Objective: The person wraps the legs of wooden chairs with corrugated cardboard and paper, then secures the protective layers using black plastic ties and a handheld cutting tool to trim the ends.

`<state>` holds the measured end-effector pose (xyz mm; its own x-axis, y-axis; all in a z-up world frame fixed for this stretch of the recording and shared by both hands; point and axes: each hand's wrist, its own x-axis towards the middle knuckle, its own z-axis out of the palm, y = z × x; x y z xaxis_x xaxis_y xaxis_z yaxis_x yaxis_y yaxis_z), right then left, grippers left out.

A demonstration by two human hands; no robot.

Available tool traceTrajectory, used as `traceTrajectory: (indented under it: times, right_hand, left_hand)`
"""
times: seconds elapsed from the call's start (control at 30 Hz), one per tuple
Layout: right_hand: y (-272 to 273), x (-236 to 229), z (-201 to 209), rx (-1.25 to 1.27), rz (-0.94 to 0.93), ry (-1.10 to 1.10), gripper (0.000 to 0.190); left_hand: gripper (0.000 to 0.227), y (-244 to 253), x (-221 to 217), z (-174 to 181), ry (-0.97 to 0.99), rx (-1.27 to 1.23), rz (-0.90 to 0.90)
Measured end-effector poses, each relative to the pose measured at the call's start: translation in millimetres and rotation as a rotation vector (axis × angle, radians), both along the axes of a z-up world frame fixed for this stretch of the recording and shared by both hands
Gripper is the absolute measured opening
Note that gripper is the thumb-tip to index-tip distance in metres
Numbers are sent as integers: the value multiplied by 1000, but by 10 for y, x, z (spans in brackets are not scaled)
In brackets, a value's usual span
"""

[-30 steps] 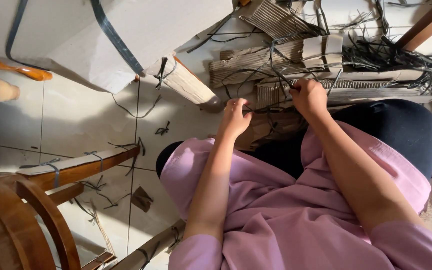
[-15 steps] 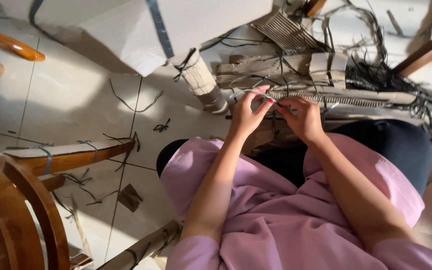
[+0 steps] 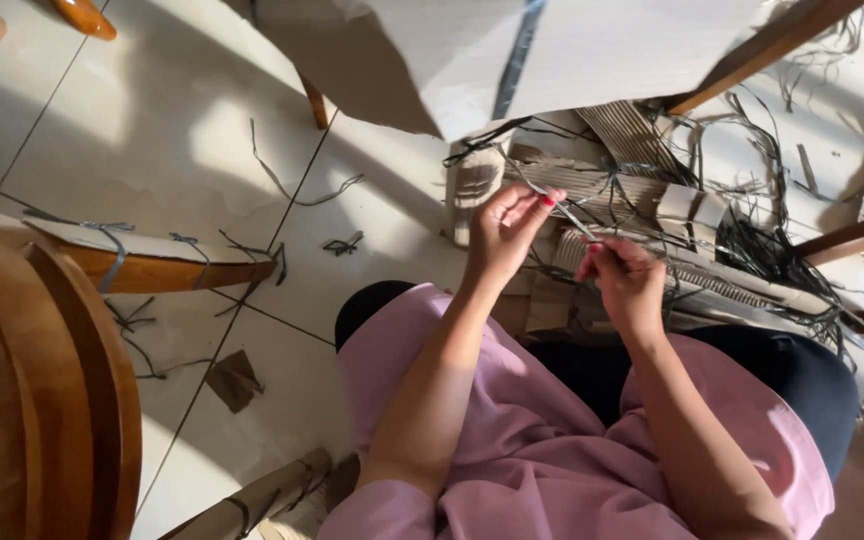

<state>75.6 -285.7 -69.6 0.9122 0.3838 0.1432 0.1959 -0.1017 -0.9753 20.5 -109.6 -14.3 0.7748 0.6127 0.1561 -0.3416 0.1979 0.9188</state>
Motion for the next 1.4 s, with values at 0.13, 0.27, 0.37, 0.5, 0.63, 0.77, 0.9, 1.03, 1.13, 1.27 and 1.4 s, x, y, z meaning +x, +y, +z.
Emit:
traceTrajectory:
  times: [0.13,0.27,0.37,0.5,0.63,0.77,0.9,1.03,1.13,1.27,1.4]
  right_hand:
    - [116,33,101,175,-79,216,14]
    - [121,207,2,198,-173,292,14]
    - [147,344,-112,167,-240,247,14]
    - [322,403,-37,61,-256,80,17]
    - [553,504,20,-23,-201,-3,18]
    - [755,711,33,-185,-15,-214,22]
    - [977,871,57,-280,112,-374,26]
    - [1114,974,-8,-303,134,-397,27]
    - [1168,964,21,-299,192,-441,28]
    - [1206,978,-15,-289,218,-436,31]
    - [1261,960,30,-274,229,-455,31]
  left_hand:
    - [11,465,-291,314,-31,116,75]
    - [10,833,-401,238,11,71,202]
    - [15,1054,-427,157,23,-61,305]
    - [22,1172,-404,147,93,-137,369]
    - [50,1168,-406,63,233,-115,242]
    - [76,1171,-372,-72,412,-59,147]
    - [73,1257,-302,-101,371,16,127]
    - [61,1265,-216,-258,348,34,132]
    - [43,1240,-177,-356,323,8,151]
    - [44,1299,-40,-648,532,46,131]
    - [36,1328,98,-997,594,156,172]
